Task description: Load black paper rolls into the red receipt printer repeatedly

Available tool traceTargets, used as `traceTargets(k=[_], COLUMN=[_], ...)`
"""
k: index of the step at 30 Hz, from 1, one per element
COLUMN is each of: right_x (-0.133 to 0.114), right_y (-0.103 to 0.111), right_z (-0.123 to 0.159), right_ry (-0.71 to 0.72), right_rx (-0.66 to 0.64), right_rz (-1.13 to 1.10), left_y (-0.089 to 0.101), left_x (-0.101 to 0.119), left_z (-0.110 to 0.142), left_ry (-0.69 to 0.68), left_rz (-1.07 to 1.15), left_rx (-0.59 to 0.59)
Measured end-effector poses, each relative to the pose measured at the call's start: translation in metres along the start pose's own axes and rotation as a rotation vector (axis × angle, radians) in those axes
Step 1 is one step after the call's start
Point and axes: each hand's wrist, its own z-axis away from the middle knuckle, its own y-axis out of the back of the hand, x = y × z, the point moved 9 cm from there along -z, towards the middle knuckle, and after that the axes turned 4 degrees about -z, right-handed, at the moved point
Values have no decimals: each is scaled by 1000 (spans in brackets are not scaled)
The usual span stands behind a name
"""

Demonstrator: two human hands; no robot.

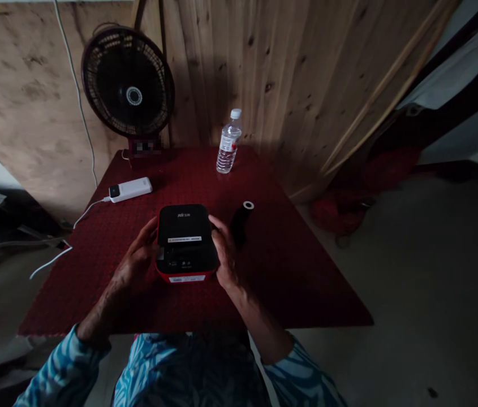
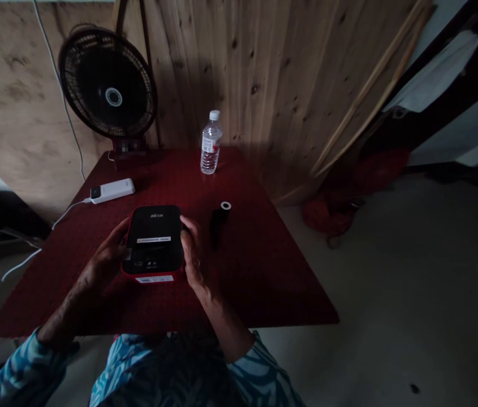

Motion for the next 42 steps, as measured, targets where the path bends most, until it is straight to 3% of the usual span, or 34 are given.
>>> traceTargets(k=[12,20,30,33,36,39,42], right_x=[13,1,-7,-7,-11,-15,-18], right_y=[1,2,-1,-2,-3,-1,-1], right_z=[15,16,14,13,12,12,12], right_ry=[-61,-89,-30,-25,3,21,19], right_rx=[12,-14,-1,-6,-8,8,16], right_rz=[-39,31,25,3,20,40,-1], left_y=[-1,8,17,16,-6,-33,-46], left_x=[-3,-6,-1,30,66,70,62], left_z=[4,8,7,3,-9,-39,-71], left_ry=[17,-10,-9,-149,-352,-378,-363], left_rz=[-3,-127,-253,-495,-879,-1154,-1231], left_rx=[-16,73,10,15,-58,-224,-295])
